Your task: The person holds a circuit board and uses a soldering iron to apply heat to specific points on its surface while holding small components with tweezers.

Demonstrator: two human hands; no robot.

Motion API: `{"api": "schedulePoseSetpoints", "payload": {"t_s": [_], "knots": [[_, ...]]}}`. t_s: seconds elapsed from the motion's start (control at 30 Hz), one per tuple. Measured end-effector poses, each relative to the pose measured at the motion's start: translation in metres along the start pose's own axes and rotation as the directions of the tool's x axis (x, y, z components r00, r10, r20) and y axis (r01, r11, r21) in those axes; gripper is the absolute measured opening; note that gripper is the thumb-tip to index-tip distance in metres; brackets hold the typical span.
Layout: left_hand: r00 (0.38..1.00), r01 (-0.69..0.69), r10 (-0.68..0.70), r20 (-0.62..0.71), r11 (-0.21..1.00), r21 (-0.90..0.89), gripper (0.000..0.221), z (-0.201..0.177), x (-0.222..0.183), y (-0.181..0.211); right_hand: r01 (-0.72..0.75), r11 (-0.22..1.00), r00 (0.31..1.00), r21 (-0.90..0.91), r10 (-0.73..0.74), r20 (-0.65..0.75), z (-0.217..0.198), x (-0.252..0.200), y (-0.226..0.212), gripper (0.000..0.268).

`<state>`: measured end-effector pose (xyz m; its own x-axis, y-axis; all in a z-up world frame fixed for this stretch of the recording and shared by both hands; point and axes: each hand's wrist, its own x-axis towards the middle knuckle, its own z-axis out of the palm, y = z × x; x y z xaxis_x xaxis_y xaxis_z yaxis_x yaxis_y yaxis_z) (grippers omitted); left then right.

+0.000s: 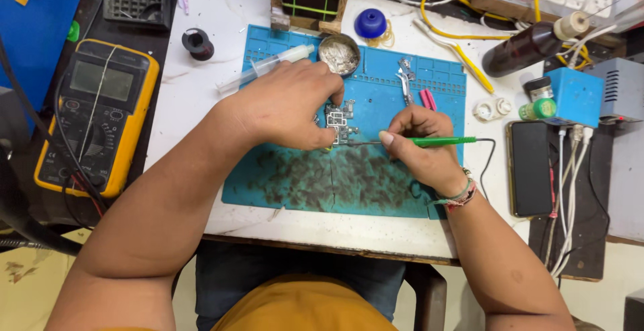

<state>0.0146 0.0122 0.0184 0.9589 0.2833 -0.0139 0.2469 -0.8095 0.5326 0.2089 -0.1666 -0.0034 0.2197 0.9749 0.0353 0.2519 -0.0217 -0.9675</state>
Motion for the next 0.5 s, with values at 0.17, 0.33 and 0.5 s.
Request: {"api": "schedulePoseSetpoints", "payload": {"t_s": [0.17,0.33,0.5], "knots": [[0.999,0.020,-0.020,0.031,1.000,-0.001,0.049,-0.002,0.002,0.001,-0.034,0.999,0.998,0.019,0.035,-0.055,0.003,-0.005,0.012,0.014],[0.997,0.048,-0.047,0.059,0.999,-0.010,0.050,-0.004,0.002,0.003,-0.057,0.996,0.998,0.067,0.060,-0.037,-0.001,-0.010,0.023,0.014],[0.994,0.088,-0.088,0.073,0.996,-0.003,0.053,-0.004,0.003,0.005,-0.075,0.996,0.997,0.047,0.075,-0.008,-0.009,-0.010,0.029,0.010]]}}
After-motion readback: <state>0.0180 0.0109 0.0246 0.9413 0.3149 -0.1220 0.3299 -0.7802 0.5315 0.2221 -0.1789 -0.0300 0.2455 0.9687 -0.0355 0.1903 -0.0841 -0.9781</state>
